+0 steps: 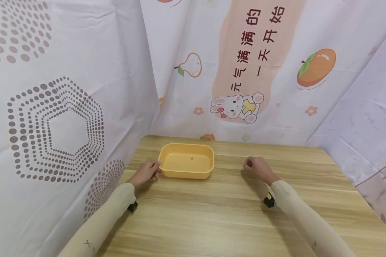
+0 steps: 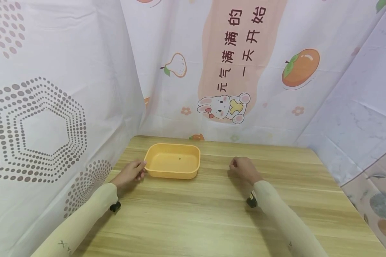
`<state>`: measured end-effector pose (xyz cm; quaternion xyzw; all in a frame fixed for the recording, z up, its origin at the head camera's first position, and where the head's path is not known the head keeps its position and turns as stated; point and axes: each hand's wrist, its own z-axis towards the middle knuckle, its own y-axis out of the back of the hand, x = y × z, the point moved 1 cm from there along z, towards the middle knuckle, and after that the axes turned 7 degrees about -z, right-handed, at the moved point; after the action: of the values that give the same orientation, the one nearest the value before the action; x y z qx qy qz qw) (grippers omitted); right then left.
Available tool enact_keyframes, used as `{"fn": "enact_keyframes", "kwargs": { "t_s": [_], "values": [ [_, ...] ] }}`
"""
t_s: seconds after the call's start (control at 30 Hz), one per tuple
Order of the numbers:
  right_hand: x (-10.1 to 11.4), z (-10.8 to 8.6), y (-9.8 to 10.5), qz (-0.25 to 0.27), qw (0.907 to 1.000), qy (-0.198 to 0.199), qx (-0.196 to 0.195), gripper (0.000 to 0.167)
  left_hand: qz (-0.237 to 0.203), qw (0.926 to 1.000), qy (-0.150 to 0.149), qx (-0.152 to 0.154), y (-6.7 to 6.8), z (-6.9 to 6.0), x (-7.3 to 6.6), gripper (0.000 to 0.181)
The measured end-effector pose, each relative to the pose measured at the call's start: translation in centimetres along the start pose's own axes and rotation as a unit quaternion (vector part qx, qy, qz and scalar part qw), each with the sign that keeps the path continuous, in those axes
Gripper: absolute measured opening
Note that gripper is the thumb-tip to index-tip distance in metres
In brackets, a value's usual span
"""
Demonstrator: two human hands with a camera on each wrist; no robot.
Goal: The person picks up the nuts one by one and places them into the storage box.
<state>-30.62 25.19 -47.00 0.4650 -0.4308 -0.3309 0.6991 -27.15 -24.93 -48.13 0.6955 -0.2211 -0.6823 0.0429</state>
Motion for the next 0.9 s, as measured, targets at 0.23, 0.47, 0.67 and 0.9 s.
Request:
{"fn": "enact_keyframes", "kwargs": {
  "t_s": [0.23,0.47,0.67,0.9],
  "values": [
    [0.3,0.3,0.2,-0.003,0.9999,0.012,-0.010,0.008,-0.002,0.9999,0.011,-0.002,-0.2,0.1,0.0,0.044],
    [0.6,0.4,0.3,-0.001,1.0000,0.007,0.001,0.009,-0.007,0.9999,0.007,-0.002,-0.3,0.1,-0.1,0.044],
    [0.8,0.5,0.2,0.008,0.9999,0.008,0.008,0.010,-0.010,0.9999,0.011,-0.004,-0.2,0.0,-0.2,0.044],
    [1.4,0.6,0.2,0.008,0.9999,0.007,0.011,0.009,-0.002,1.0000,0.008,-0.004,-0.2,0.1,-0.1,0.044]
  ]
}}
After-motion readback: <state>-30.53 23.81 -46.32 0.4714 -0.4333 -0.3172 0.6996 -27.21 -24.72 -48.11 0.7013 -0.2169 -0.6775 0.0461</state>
